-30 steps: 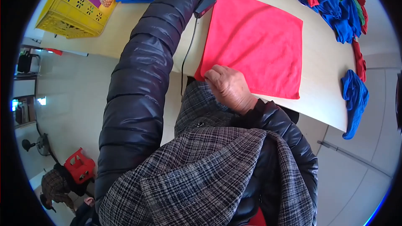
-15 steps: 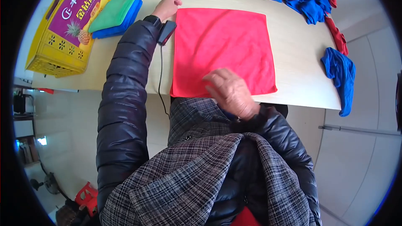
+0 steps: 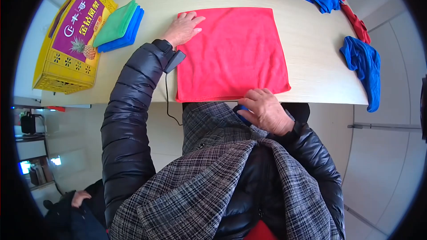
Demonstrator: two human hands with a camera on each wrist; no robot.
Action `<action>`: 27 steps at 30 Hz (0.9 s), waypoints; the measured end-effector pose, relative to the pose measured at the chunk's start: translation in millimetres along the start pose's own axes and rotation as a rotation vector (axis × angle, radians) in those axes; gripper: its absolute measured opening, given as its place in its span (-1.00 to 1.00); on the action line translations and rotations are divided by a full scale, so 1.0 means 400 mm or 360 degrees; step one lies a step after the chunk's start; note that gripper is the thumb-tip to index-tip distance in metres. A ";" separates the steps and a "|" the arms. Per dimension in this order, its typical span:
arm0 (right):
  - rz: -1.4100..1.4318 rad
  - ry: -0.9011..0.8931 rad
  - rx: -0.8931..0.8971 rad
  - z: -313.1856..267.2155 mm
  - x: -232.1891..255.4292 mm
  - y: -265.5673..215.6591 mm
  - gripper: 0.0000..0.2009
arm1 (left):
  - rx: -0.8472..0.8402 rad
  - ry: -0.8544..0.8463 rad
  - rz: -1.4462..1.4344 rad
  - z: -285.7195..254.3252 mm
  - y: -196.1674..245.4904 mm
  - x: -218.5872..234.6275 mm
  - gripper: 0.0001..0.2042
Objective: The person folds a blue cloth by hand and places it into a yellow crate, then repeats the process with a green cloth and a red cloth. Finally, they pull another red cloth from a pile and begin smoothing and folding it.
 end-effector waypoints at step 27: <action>-0.0497 0.0679 -0.0671 -0.030 0.046 0.203 -0.30 | -0.0120 -0.0136 -0.0142 -0.201 0.375 0.044 -0.29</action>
Point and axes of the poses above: each hand's wrist, its own z-axis towards the middle knuckle, its own x-axis out of the back of the hand, y = z × x, the point moved 9 cm from there along z, towards the middle knuckle, and after that the axes turned 10 degrees about -x, right-handed, at the moved point
